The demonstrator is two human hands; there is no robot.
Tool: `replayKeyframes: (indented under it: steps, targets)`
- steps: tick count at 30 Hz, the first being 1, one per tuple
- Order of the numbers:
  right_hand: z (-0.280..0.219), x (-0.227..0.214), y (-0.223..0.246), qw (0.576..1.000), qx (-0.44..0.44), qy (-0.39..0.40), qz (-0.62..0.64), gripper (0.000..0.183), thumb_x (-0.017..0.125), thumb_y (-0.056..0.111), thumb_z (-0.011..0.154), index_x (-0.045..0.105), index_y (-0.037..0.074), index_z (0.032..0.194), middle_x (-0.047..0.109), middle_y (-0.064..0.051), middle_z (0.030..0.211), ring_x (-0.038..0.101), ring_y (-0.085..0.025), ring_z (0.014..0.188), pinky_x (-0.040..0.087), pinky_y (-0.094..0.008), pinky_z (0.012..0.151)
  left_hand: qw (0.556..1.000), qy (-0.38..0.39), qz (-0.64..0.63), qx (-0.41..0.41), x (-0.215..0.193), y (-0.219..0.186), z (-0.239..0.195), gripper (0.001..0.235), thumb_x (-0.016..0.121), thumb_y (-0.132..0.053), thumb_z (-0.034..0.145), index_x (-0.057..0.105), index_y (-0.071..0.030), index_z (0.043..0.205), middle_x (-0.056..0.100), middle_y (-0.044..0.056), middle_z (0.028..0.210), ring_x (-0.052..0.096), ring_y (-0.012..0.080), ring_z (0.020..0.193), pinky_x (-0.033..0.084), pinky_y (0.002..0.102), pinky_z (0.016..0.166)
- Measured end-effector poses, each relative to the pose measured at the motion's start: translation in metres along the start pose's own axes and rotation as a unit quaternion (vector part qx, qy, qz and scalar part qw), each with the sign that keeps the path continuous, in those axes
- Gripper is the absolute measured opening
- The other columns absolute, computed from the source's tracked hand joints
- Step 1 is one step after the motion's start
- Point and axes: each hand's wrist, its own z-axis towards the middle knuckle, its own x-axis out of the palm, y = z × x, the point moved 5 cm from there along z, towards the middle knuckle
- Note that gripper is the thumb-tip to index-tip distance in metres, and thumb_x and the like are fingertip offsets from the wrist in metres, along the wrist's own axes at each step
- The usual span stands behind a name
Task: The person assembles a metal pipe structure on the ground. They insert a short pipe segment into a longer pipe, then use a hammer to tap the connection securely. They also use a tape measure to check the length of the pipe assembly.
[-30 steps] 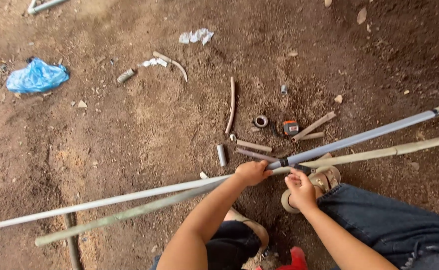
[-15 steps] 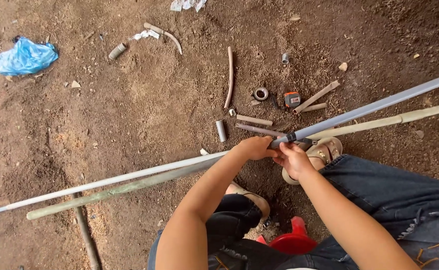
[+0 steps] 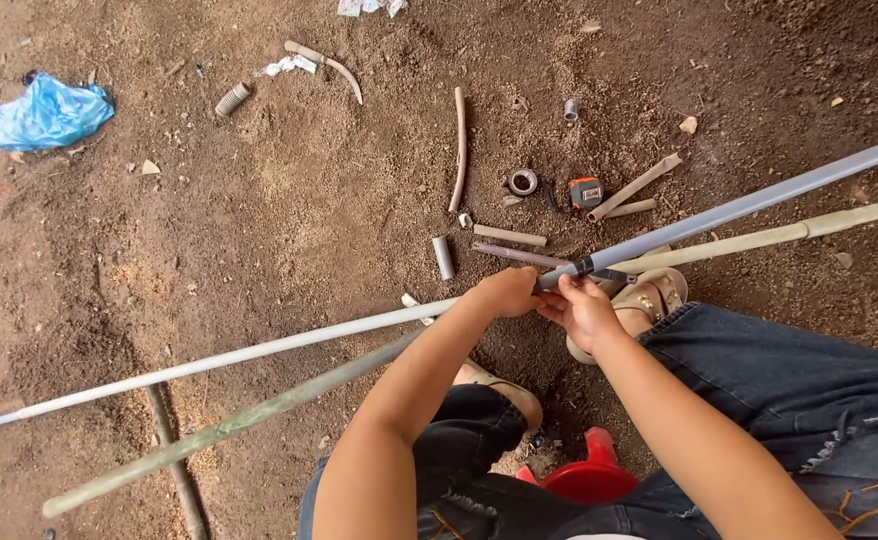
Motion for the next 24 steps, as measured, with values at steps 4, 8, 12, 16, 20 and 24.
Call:
replayKeyframes:
  steps: [4, 8, 12, 16, 20, 24]
  targets:
    - [-0.007, 0.011, 0.005, 1.0, 0.003, 0.001, 0.002, 0.025, 0.068, 0.029, 0.107, 0.05, 0.025, 0.124, 0.079, -0.004, 0.107, 0.08, -0.029, 0.095, 0.064, -0.051, 0.089, 1.0, -0.007, -0.013, -0.013, 0.002, -0.002, 0.0, 0.056, 0.066, -0.044, 0.1, 0.057, 0.003, 0.13, 0.071, 0.031, 0.124, 0.073, 0.0447, 0.117, 0.064, 0.051, 0.093]
    - [0.0, 0.004, 0.001, 1.0, 0.002, -0.008, -0.014, 0.03, 0.072, 0.021, 0.105, 0.052, 0.022, 0.127, 0.078, -0.005, 0.103, 0.08, -0.029, 0.091, 0.065, -0.052, 0.092, 1.0, -0.007, -0.008, -0.014, 0.017, 0.006, 0.015, 0.062, 0.066, -0.046, 0.099, 0.057, 0.006, 0.131, 0.071, 0.032, 0.126, 0.072, 0.0455, 0.12, 0.063, 0.052, 0.096]
    - [0.003, 0.002, -0.001, 0.999, 0.003, -0.02, -0.025, 0.029, 0.074, 0.018, 0.103, 0.055, 0.019, 0.125, 0.079, -0.008, 0.104, 0.08, -0.029, 0.09, 0.066, -0.053, 0.091, 1.0, -0.021, 0.016, -0.009, 0.016, 0.004, 0.012, 0.055, 0.069, -0.041, 0.1, 0.061, 0.005, 0.129, 0.074, 0.029, 0.121, 0.074, 0.0441, 0.117, 0.065, 0.051, 0.094]
    - [-0.002, 0.008, 0.001, 0.999, 0.004, -0.03, -0.032, 0.027, 0.073, 0.016, 0.104, 0.056, 0.016, 0.124, 0.079, -0.008, 0.104, 0.08, -0.028, 0.09, 0.065, -0.054, 0.091, 0.999, -0.023, 0.03, 0.01, 0.018, 0.011, 0.016, 0.055, 0.07, -0.041, 0.099, 0.062, 0.006, 0.128, 0.074, 0.03, 0.12, 0.074, 0.0457, 0.115, 0.065, 0.052, 0.093]
    - [-0.004, 0.015, 0.004, 0.998, 0.008, -0.039, -0.041, 0.032, 0.073, 0.015, 0.104, 0.054, 0.011, 0.128, 0.078, -0.011, 0.11, 0.08, -0.03, 0.096, 0.064, -0.056, 0.093, 0.999, -0.016, 0.044, 0.0, 0.008, 0.009, 0.0, 0.056, 0.071, -0.044, 0.098, 0.065, 0.002, 0.13, 0.075, 0.027, 0.121, 0.074, 0.0438, 0.117, 0.064, 0.051, 0.095]
    - [0.006, 0.007, -0.002, 0.999, 0.006, -0.05, -0.017, 0.039, 0.075, 0.015, 0.103, 0.049, 0.01, 0.131, 0.072, -0.01, 0.109, 0.078, -0.033, 0.097, 0.065, -0.057, 0.093, 0.998, -0.007, 0.064, -0.01, 0.017, 0.038, 0.007, 0.054, 0.08, -0.046, 0.092, 0.072, -0.005, 0.125, 0.078, 0.02, 0.115, 0.076, 0.0396, 0.115, 0.064, 0.051, 0.095]
